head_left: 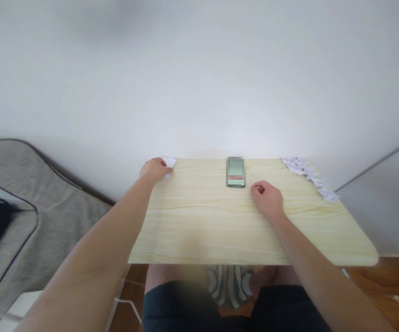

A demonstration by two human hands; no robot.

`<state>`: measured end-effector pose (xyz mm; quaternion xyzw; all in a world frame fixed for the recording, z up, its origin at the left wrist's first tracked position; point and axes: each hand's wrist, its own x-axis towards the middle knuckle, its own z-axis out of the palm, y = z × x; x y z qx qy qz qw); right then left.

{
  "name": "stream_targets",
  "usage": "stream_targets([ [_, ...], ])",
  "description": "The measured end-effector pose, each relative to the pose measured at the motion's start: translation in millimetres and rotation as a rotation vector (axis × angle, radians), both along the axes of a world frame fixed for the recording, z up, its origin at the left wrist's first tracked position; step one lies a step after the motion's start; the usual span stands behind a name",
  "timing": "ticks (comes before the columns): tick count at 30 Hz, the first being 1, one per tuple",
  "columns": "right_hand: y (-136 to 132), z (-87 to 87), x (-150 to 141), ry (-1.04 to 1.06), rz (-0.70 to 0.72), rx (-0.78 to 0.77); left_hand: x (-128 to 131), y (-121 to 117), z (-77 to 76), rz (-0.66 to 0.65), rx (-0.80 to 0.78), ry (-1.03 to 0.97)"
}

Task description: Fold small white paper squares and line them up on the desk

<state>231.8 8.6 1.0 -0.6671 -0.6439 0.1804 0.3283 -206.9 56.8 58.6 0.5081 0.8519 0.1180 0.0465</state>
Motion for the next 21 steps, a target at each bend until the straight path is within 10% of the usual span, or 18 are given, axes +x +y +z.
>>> stream_targets([
  [21,0,-0.8,1,0.015,-0.003,-0.011,-17,10,4.6,-0.038,-0.086,0.029],
])
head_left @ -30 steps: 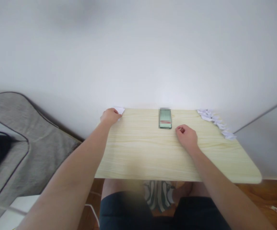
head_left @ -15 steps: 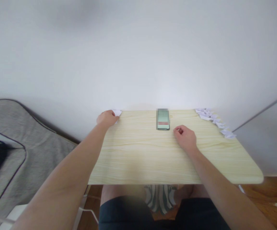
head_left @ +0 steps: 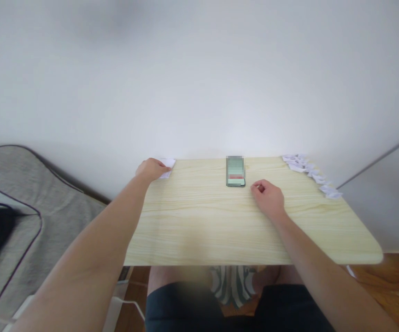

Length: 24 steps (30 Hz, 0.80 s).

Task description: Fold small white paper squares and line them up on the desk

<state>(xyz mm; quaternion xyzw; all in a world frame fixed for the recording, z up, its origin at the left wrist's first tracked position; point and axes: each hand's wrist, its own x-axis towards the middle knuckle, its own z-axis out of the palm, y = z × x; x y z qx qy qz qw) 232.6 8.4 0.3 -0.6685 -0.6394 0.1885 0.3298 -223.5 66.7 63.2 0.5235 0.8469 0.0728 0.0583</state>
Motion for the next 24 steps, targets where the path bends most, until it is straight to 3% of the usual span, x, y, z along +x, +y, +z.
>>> stream_targets([
  [9,1,-1.6,2,0.000,0.013,0.003,-4,-1,1.4,-0.035,0.011,-0.005],
  [16,1,-1.1,1,-0.015,0.012,0.006,17,-7,-1.6,0.009,0.069,0.021],
  [21,1,0.8,1,-0.001,0.007,-0.004,16,-26,25.5,0.097,0.199,0.046],
  [24,1,0.8,2,0.027,0.009,0.002,16,-50,45.8,0.150,0.465,-0.032],
])
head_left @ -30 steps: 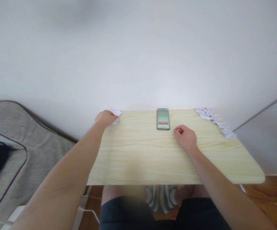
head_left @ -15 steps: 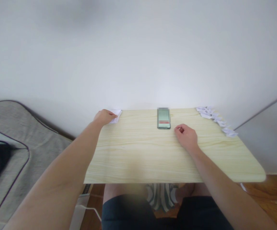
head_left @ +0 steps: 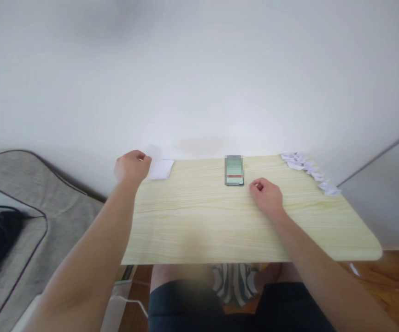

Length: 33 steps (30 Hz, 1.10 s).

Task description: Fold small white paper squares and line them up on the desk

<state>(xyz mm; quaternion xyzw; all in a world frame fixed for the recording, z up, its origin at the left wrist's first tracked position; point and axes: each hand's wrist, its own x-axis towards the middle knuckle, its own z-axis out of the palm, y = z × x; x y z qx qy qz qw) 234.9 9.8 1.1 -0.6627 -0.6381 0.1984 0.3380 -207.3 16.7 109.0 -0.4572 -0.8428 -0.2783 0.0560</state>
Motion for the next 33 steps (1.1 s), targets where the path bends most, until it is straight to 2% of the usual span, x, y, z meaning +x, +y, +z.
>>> stream_targets([
  [2,1,-0.8,1,0.034,-0.002,0.006,10,-20,3.6,-0.065,0.099,-0.076],
  [5,-1,0.1,0,0.148,0.014,0.036,46,-49,-8.4,-0.190,0.208,-0.292],
  [7,-4,6.8,-2,0.256,0.036,0.061,81,-63,-20.5,-0.335,0.370,-0.694],
  [10,-13,31.6,-10,0.324,0.130,0.101,135,-73,-30.0,-0.483,0.448,-1.040],
  [12,-18,55.4,-18,0.554,0.327,0.109,165,-73,-28.7,-0.609,0.411,-1.161],
  [15,-18,86.8,-27,0.702,0.516,0.012,196,-66,-23.9,-0.689,0.377,-1.221],
  [17,-12,96.0,-30,0.732,0.542,-0.025,206,-58,-23.7,-0.707,0.346,-1.203],
  [20,1,90.3,-32,0.752,0.513,-0.052,213,-45,-30.6,-0.691,0.290,-1.172],
  [25,17,64.4,-34,0.773,0.512,-0.110,211,-30,-52.2,-0.771,0.200,-1.219],
  [29,21,52.0,-35,0.841,0.560,-0.150,208,-27,-68.4,-0.836,0.178,-1.327],
  [33,19,42.1,-31,0.912,0.604,-0.174,205,-30,-74.6,-0.864,0.190,-1.411],
])
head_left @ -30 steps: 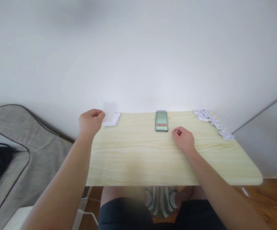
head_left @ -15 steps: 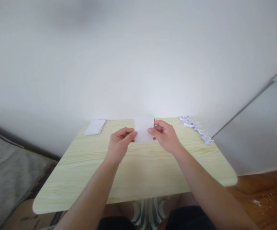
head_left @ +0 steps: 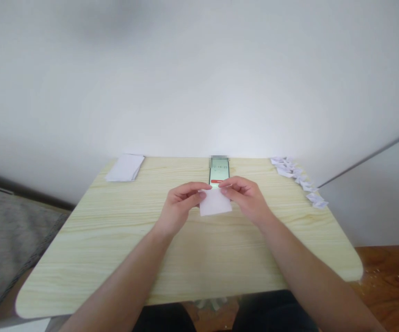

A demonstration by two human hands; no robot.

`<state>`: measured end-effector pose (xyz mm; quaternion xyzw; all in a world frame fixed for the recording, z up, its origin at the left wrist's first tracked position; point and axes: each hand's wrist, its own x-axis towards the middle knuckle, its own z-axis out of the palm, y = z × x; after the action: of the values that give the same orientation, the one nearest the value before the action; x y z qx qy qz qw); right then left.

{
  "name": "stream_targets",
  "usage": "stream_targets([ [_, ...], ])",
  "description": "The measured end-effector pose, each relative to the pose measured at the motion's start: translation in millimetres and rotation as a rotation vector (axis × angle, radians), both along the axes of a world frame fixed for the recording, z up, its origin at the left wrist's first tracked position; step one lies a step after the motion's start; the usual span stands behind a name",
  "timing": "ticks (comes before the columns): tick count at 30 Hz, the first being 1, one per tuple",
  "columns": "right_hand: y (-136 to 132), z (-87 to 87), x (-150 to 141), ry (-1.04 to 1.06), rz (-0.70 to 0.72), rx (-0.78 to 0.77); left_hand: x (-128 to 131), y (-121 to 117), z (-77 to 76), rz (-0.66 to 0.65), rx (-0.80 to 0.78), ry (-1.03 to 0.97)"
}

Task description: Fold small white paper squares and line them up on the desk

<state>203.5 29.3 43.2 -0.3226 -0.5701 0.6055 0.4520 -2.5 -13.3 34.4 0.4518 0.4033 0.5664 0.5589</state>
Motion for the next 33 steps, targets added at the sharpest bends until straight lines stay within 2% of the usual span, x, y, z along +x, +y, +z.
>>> stream_targets([
  [7,-3,-9.5,6,-0.039,-0.068,0.089,-1,-2,1.9,-0.031,0.035,-0.046],
  [12,-4,-7.2,5,-0.105,-0.115,0.181,0,0,-3.1,0.043,0.077,0.034],
  [14,-4,-7.6,4,-0.064,-0.100,0.118,0,0,-4.0,0.064,0.079,0.036],
  [18,-1,-11.7,5,0.091,-0.007,-0.113,1,0,-2.9,0.064,0.070,0.040],
  [21,0,-14.5,4,0.033,0.062,-0.218,2,0,-1.0,0.021,0.090,0.087],
  [24,-2,-15.4,2,-0.127,0.116,-0.206,4,-1,1.1,0.010,0.106,0.124],
  [26,-4,-15.1,1,-0.155,0.132,-0.174,5,0,2.7,0.026,0.083,0.091],
  [30,-4,-14.5,-2,-0.089,0.072,-0.145,5,2,4.8,0.051,0.008,-0.028],
  [33,-3,-15.5,-5,-0.014,-0.014,-0.150,5,1,4.0,0.073,0.021,-0.004],
])
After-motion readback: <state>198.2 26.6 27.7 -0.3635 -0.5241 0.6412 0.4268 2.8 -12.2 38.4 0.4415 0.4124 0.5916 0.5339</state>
